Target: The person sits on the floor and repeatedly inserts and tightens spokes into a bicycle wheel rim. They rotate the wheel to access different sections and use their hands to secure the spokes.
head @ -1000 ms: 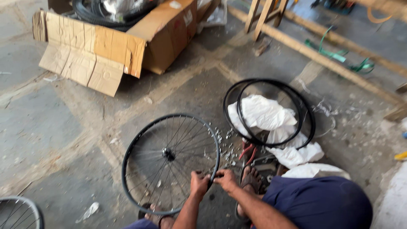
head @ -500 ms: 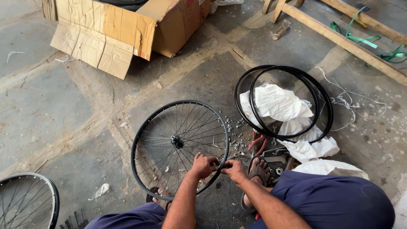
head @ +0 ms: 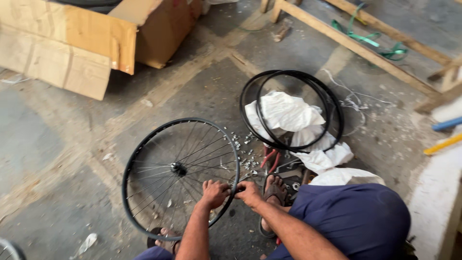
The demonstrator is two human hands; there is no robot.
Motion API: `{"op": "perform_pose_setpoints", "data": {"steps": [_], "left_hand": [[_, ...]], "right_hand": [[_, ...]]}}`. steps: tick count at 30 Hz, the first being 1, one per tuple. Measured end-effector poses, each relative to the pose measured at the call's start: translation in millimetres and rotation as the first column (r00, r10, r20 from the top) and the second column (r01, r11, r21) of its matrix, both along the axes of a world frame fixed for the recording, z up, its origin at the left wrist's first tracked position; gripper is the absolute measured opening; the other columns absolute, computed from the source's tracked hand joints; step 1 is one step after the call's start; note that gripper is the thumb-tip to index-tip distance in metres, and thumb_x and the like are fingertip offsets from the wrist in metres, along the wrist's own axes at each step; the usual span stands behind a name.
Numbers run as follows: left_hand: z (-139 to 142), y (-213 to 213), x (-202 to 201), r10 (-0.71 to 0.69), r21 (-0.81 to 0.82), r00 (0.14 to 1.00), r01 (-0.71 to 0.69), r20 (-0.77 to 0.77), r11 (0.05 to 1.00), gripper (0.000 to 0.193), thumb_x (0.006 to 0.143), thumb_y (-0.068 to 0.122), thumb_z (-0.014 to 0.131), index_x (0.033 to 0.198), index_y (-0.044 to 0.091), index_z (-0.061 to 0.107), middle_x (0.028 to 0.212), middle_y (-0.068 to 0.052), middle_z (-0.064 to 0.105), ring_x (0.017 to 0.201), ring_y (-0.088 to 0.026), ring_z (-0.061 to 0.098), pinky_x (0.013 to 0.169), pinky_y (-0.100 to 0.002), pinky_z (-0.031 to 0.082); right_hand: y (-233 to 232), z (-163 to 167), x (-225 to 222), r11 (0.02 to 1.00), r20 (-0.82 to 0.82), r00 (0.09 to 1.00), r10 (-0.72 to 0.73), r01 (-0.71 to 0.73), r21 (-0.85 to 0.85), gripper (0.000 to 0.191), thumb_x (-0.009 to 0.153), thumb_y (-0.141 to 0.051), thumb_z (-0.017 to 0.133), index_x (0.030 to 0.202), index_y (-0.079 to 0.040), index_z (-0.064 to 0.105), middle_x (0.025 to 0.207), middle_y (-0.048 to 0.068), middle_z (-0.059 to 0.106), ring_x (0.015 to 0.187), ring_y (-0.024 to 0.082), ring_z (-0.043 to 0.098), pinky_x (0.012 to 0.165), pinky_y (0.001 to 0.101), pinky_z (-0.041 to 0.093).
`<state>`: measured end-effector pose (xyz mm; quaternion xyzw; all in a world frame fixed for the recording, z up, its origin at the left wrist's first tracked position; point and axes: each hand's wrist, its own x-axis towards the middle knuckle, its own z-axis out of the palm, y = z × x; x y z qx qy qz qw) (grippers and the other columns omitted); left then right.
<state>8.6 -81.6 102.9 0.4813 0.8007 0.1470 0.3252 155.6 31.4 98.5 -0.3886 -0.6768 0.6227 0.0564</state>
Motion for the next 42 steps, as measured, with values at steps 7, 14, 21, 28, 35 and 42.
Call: {"op": "perform_pose_setpoints", "data": {"steps": [7,14,21,28,35,42], "left_hand": [[-10.0,2.7,3.1,0.046,0.024,0.999,-0.046,-0.006,0.999,0.029,0.092,0.043,0.058,0.109,0.028,0.076,0.106,-0.004,0.067,0.113,-0.028,0.051,0.110,-0.050,0.024],[-17.8,3.2,2.8,0.053,0.052,0.998,-0.055,0.036,0.997,0.029,0.086,0.042,0.062,0.105,0.027,0.078,0.108,0.000,0.068,0.114,-0.026,0.051,0.109,-0.047,0.025],[-17.4,3.7,4.5,0.079,0.057,0.997,-0.080,0.015,0.995,0.028,0.089,0.043,0.062,0.106,0.026,0.076,0.108,0.000,0.067,0.114,-0.025,0.051,0.108,-0.047,0.024],[-12.6,3.8,2.7,0.075,0.016,0.996,-0.076,0.037,0.997,0.027,0.091,0.040,0.061,0.106,0.024,0.077,0.108,0.000,0.067,0.115,-0.025,0.051,0.111,-0.046,0.023],[-14.8,4.9,2.1,0.022,-0.063,0.999,-0.024,-0.041,0.998,0.029,0.099,0.042,0.057,0.108,0.024,0.076,0.106,-0.004,0.066,0.115,-0.025,0.053,0.112,-0.048,0.024],[-16.8,2.3,-0.1,0.032,-0.026,0.999,-0.031,0.027,0.999,0.026,0.091,0.040,0.064,0.109,0.025,0.076,0.107,-0.003,0.067,0.114,-0.025,0.053,0.111,-0.047,0.025]], "right_hand": [[-1.5,14.8,-0.2,0.999,0.021,1.000,-0.018,0.019,-0.045,0.021,0.069,0.002,0.080,0.090,-0.003,0.078,0.084,0.003,0.077,0.077,0.011,0.069,0.072,0.0283,0.056],[0.2,16.8,0.3,1.000,0.026,1.000,-0.006,0.007,-0.024,0.022,0.070,-0.001,0.081,0.091,-0.004,0.078,0.085,0.002,0.077,0.078,0.010,0.070,0.072,0.0270,0.056],[-2.3,23.4,0.9,0.999,0.057,0.998,-0.024,0.026,-0.026,0.022,0.068,-0.003,0.083,0.090,-0.004,0.078,0.084,0.001,0.077,0.077,0.010,0.070,0.071,0.0272,0.057],[-2.6,32.3,-1.1,0.999,0.088,0.995,-0.043,0.044,-0.007,0.021,0.069,-0.006,0.086,0.088,-0.005,0.078,0.082,0.002,0.076,0.075,0.010,0.068,0.069,0.0279,0.055],[-3.5,32.0,-1.8,0.999,0.098,0.994,-0.045,0.044,0.015,0.022,0.067,-0.003,0.084,0.088,-0.004,0.078,0.080,0.001,0.076,0.074,0.010,0.068,0.068,0.0276,0.054],[-2.8,30.9,-1.7,0.999,0.053,0.998,-0.041,0.043,-0.028,0.022,0.067,0.000,0.081,0.088,-0.004,0.077,0.081,0.002,0.076,0.075,0.011,0.068,0.069,0.0278,0.055]]}}
